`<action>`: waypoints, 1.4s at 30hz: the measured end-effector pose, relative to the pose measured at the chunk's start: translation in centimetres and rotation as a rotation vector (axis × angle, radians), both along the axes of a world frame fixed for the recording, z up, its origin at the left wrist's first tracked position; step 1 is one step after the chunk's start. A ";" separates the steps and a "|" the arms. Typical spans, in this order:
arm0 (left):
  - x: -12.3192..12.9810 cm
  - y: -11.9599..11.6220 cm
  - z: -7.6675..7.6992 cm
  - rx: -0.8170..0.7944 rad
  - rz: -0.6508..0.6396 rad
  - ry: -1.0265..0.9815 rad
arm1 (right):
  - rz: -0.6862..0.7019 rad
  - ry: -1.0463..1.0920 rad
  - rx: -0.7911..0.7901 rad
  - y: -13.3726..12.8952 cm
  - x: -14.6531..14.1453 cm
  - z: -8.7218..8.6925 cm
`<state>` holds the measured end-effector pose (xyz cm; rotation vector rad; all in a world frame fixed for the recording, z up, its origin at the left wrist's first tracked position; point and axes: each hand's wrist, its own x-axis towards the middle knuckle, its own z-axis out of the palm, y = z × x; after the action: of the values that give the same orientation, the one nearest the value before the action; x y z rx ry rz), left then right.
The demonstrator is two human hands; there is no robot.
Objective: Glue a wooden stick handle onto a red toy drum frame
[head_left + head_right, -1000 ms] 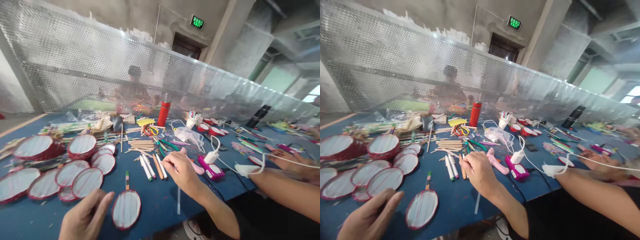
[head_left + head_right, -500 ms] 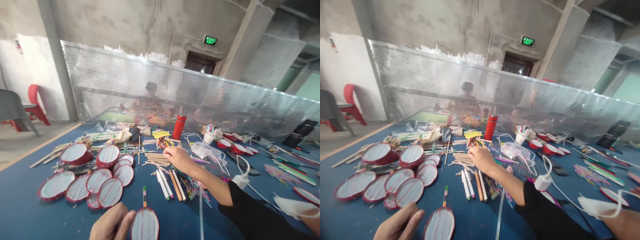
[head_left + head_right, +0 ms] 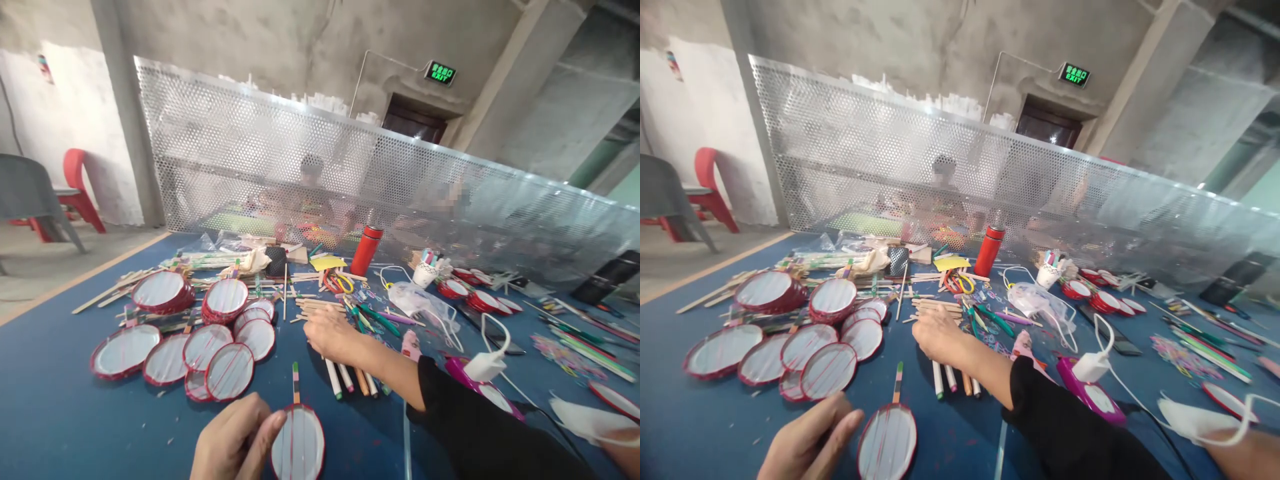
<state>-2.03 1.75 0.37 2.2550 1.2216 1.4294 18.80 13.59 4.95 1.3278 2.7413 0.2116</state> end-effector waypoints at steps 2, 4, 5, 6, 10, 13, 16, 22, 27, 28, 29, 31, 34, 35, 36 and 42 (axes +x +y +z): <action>0.1 0.1 -0.3 -0.055 -0.001 -0.028 | 0.018 0.004 0.025 -0.1 -0.2 0.3; 0.1 0.3 -0.7 -0.128 -0.005 -0.058 | 0.008 0.033 0.055 -0.7 -0.6 0.8; 0.1 0.4 -0.9 -0.166 -0.008 -0.075 | -0.002 0.055 0.069 -1.3 -0.8 1.1; 0.0 0.5 -1.1 -0.205 -0.002 -0.094 | -0.006 0.081 0.078 -2.0 -1.1 1.5; -0.3 0.9 -1.3 -0.293 0.052 -0.194 | 0.123 0.190 0.043 -6.5 -2.8 2.3; -0.3 0.9 -0.9 -0.300 0.024 -0.242 | 0.260 0.420 0.013 -9.4 -3.6 1.9; -0.1 0.6 -0.4 -0.326 0.011 -0.268 | 0.141 0.765 -0.050 -11.0 -3.6 1.3; 0.1 0.3 0.0 -0.367 -0.134 -0.167 | -0.021 0.923 -0.166 -12.2 -2.9 1.1; 0.1 0.3 0.1 -0.395 -0.185 -0.118 | -0.020 0.863 -0.100 -12.9 -3.0 1.0; 0.1 0.3 0.1 -0.393 -0.163 -0.120 | -0.023 0.810 -0.069 -12.9 -2.8 1.0; 0.0 0.4 0.0 -0.393 -0.132 -0.121 | -0.044 0.742 -0.027 -12.8 -2.4 1.1; -0.3 0.6 -0.3 -0.395 -0.093 -0.096 | -0.161 0.595 0.079 -12.4 -0.5 1.4; -0.7 1.0 -0.6 -0.409 -0.064 -0.048 | -0.441 0.499 0.237 -11.9 4.8 1.9; -0.7 1.1 -0.6 -0.410 -0.058 -0.046 | -0.541 0.466 0.284 -11.8 7.0 1.9; -0.7 1.2 -0.6 -0.407 -0.051 -0.053 | -0.631 0.426 0.311 -11.8 9.2 2.0; -0.2 1.0 -0.7 -0.435 -0.043 -0.134 | -0.862 0.166 0.185 -12.9 16.3 1.3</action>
<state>-2.22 2.79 -0.36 1.8522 1.2845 1.1431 35.12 0.67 6.27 2.5015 2.0166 0.2889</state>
